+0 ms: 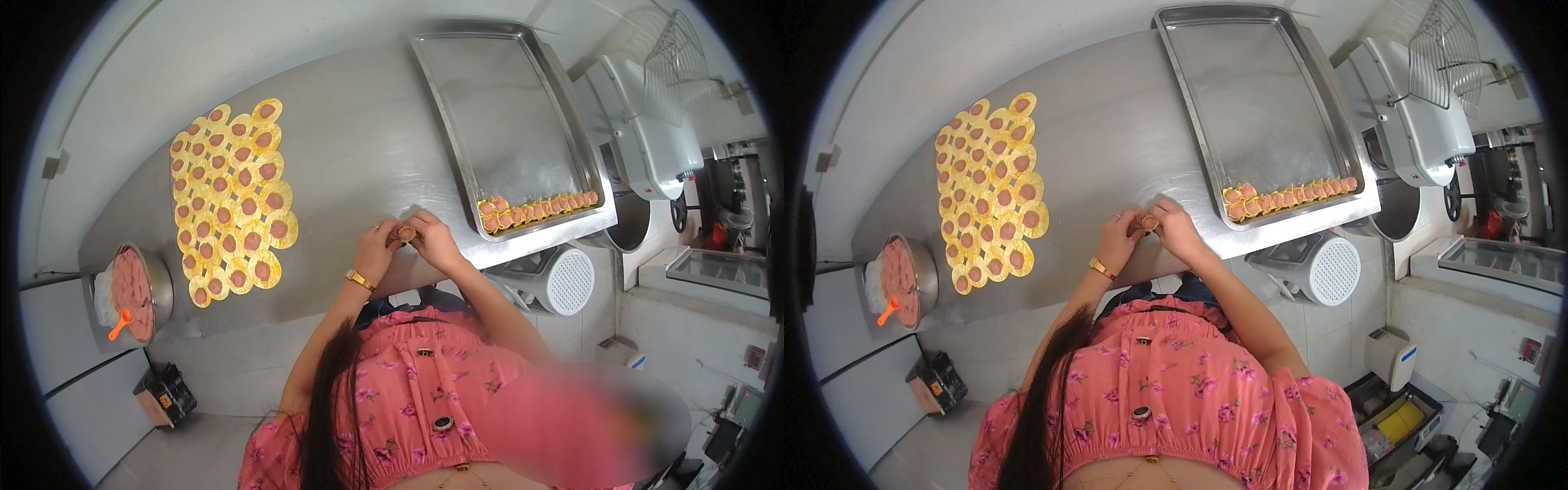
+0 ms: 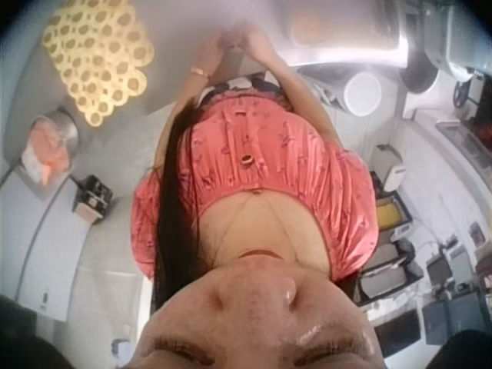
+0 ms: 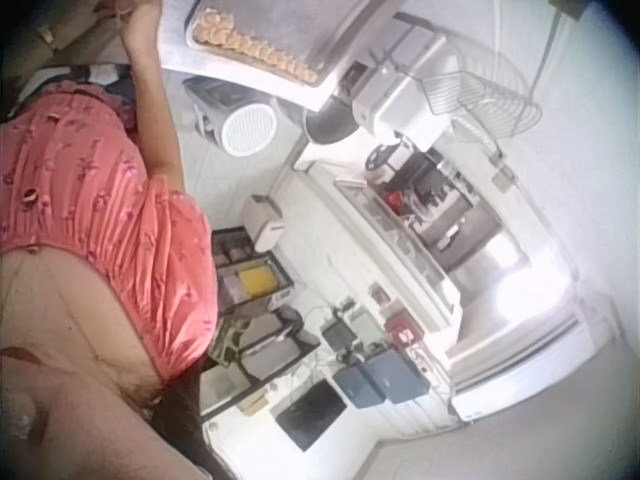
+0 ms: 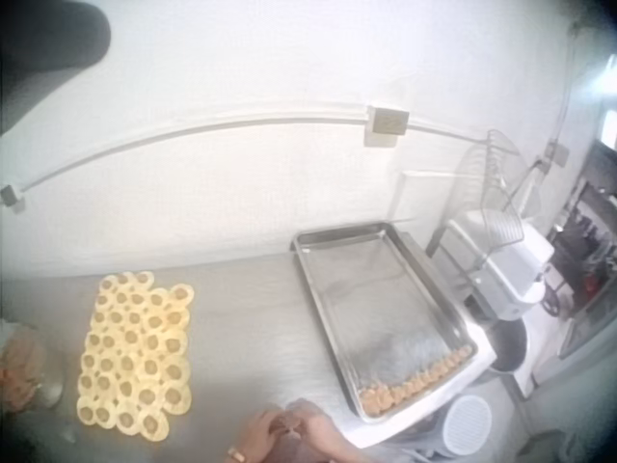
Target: The person repeatedly picks up pre-filled yellow pastry discs, folds them into half-moon shapes, and places them on a metal tray. The process is continuous and repetitive throughout the clip.
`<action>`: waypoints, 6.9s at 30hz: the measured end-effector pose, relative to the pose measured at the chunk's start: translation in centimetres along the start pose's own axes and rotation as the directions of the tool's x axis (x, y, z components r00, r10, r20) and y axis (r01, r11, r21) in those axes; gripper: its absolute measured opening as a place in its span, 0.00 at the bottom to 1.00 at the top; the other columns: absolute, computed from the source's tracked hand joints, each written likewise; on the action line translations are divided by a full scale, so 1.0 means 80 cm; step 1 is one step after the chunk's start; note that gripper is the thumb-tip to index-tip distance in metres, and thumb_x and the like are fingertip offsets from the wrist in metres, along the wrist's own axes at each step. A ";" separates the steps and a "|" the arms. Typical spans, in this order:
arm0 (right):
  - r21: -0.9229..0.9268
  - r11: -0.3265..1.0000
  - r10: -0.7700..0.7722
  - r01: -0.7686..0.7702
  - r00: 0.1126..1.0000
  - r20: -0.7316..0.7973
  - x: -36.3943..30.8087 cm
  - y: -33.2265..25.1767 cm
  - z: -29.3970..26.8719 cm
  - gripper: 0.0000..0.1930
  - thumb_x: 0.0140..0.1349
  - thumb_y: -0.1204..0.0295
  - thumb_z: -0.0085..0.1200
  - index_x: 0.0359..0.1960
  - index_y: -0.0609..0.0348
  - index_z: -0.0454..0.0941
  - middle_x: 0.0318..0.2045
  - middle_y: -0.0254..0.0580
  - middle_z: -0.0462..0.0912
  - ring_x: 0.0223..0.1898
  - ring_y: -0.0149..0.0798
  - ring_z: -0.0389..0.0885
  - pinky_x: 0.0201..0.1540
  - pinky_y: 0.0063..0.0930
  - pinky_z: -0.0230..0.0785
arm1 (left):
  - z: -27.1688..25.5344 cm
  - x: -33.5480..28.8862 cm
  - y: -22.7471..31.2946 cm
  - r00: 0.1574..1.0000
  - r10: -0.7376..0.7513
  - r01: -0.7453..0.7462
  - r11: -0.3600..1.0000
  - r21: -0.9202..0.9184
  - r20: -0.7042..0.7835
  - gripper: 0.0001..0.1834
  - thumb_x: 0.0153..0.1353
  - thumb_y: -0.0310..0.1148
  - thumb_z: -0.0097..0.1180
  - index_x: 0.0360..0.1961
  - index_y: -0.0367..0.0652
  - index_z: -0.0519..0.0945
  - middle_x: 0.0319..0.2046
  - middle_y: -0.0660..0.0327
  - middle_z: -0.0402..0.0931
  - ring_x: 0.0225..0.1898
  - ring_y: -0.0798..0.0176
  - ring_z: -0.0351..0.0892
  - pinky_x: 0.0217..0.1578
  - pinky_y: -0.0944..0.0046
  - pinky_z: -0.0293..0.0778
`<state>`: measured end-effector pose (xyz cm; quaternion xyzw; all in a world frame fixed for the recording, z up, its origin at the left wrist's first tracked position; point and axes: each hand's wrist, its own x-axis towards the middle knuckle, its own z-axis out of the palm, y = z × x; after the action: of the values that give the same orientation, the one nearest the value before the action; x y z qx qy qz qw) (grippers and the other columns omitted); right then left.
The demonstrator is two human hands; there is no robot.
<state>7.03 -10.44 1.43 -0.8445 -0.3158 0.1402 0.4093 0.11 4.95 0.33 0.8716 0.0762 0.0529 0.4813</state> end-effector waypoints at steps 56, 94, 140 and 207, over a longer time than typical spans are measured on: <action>-0.195 0.977 0.142 -0.083 0.939 0.313 0.004 0.156 -0.245 0.18 0.47 0.85 0.47 0.38 0.57 0.84 0.38 0.48 0.84 0.36 0.48 0.82 0.42 0.35 0.74 | 0.016 -0.035 0.025 0.951 -0.223 0.247 0.964 -0.094 0.215 0.11 0.58 0.24 0.57 0.43 0.38 0.79 0.33 0.57 0.82 0.33 0.66 0.82 0.35 0.68 0.77; -0.134 0.990 0.025 -0.051 0.982 -0.185 0.650 -0.154 0.294 0.10 0.49 0.68 0.59 0.34 0.56 0.83 0.29 0.46 0.84 0.34 0.46 0.83 0.39 0.35 0.74 | -0.326 -0.323 -0.123 0.307 -0.655 0.503 0.727 -0.467 -0.690 0.07 0.61 0.21 0.53 0.39 0.33 0.80 0.35 0.58 0.80 0.31 0.68 0.80 0.31 0.70 0.80; 0.402 0.859 0.345 -0.319 0.938 0.006 0.049 -0.028 0.065 0.16 0.56 0.87 0.47 0.46 0.64 0.79 0.38 0.39 0.84 0.37 0.30 0.81 0.41 0.23 0.74 | -0.074 -0.016 -0.060 0.925 -0.379 0.344 0.792 -0.504 0.035 0.19 0.58 0.17 0.51 0.52 0.33 0.75 0.44 0.57 0.79 0.44 0.65 0.80 0.46 0.68 0.77; -0.064 0.998 -0.003 0.005 0.999 0.038 -0.001 -0.040 0.025 0.19 0.46 0.82 0.59 0.43 0.60 0.76 0.40 0.49 0.75 0.41 0.56 0.77 0.43 0.42 0.72 | -0.041 -0.026 -0.021 1.000 -0.016 0.017 0.999 0.028 -0.019 0.15 0.47 0.31 0.68 0.36 0.43 0.79 0.31 0.56 0.81 0.34 0.54 0.80 0.35 0.58 0.76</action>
<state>4.65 -7.76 2.65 -0.8537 -0.3295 0.1454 0.3762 -2.65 8.18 0.60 0.8771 0.0887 0.0562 0.4686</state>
